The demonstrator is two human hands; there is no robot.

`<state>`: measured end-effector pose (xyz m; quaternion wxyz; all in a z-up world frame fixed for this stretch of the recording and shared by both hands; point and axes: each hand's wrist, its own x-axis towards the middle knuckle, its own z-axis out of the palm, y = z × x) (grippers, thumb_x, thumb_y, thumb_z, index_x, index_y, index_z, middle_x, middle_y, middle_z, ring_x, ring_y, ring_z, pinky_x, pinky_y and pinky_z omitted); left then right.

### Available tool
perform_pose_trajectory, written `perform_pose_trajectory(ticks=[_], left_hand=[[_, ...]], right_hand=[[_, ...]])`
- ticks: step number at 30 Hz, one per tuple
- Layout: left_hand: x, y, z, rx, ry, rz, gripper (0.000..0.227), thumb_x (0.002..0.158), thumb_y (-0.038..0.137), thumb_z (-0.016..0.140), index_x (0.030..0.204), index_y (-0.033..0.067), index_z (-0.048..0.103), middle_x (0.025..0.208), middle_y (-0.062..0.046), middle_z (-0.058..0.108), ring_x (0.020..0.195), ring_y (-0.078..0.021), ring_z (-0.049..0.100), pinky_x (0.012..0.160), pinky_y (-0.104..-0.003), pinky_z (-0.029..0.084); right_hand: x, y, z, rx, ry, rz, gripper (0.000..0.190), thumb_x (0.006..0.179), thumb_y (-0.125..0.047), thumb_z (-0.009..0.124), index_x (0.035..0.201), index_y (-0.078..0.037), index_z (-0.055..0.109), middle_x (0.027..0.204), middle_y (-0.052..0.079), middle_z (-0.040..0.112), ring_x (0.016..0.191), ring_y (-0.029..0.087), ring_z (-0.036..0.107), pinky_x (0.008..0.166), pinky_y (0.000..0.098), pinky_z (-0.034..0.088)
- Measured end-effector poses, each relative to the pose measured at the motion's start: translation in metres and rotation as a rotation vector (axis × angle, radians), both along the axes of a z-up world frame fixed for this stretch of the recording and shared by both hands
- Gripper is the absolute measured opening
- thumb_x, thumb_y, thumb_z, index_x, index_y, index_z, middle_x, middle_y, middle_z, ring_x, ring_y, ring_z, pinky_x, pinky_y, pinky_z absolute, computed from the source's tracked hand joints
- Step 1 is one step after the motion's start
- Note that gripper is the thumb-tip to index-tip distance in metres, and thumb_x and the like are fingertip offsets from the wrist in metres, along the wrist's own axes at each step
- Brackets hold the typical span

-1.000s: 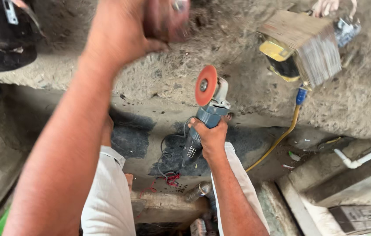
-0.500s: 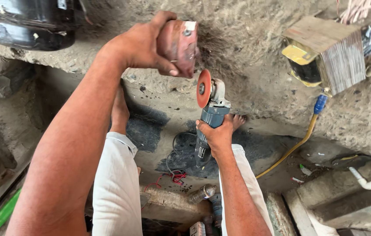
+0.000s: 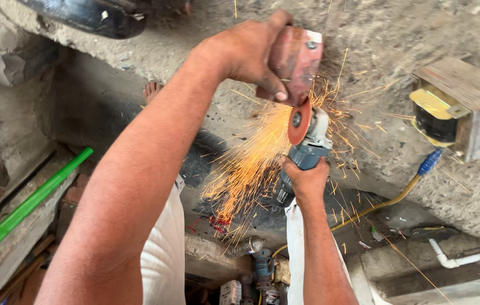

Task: The person uses an angle grinder to cut a cylindrical metal component, likely a motor stator, into two halves. They then separate the pieces and inspect the internal copper windings.

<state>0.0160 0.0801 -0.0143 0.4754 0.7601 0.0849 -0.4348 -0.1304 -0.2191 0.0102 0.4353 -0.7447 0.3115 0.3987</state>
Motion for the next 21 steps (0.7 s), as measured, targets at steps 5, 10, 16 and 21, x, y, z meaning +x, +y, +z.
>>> perform_pose_trajectory(ticks=[5, 10, 16, 21], left_hand=[[-0.003, -0.004, -0.003, 0.047, 0.005, 0.003, 0.132, 0.044, 0.039, 0.106, 0.148, 0.0082, 0.032, 0.118, -0.018, 0.070, 0.115, -0.0327, 0.068, 0.098, -0.040, 0.052], [-0.002, 0.001, -0.006, 0.028, -0.032, -0.015, 0.124, 0.045, 0.039, 0.106, 0.144, 0.0070, 0.039, 0.114, -0.016, 0.073, 0.115, -0.0316, 0.068, 0.094, -0.041, 0.055], [-0.002, -0.001, -0.009, 0.041, -0.021, -0.016, 0.123, 0.044, 0.038, 0.105, 0.144, 0.0074, 0.040, 0.113, -0.016, 0.073, 0.113, -0.0312, 0.069, 0.092, -0.041, 0.056], [-0.002, -0.001, -0.012, 0.035, -0.084, -0.034, 0.128, 0.043, 0.039, 0.107, 0.145, 0.0053, 0.037, 0.111, -0.018, 0.073, 0.111, -0.0326, 0.069, 0.092, -0.041, 0.055]], right_hand=[[-0.001, 0.005, -0.003, -0.010, -0.090, 0.018, 0.027, 0.073, -0.002, 0.084, 0.096, 0.000, 0.071, 0.088, 0.003, 0.073, 0.074, 0.010, 0.068, 0.069, 0.0267, 0.055], [-0.006, 0.004, -0.010, 0.024, -0.138, -0.015, 0.028, 0.073, -0.002, 0.085, 0.097, 0.000, 0.070, 0.090, 0.002, 0.073, 0.076, 0.009, 0.068, 0.070, 0.0269, 0.056], [-0.010, 0.003, -0.012, -0.011, -0.138, -0.019, 0.029, 0.073, -0.003, 0.085, 0.097, 0.001, 0.069, 0.089, 0.003, 0.071, 0.074, 0.010, 0.065, 0.068, 0.0281, 0.054], [-0.010, 0.003, -0.013, -0.012, -0.162, -0.020, 0.030, 0.073, -0.003, 0.086, 0.097, 0.001, 0.068, 0.089, 0.003, 0.071, 0.075, 0.009, 0.066, 0.069, 0.0274, 0.055]])
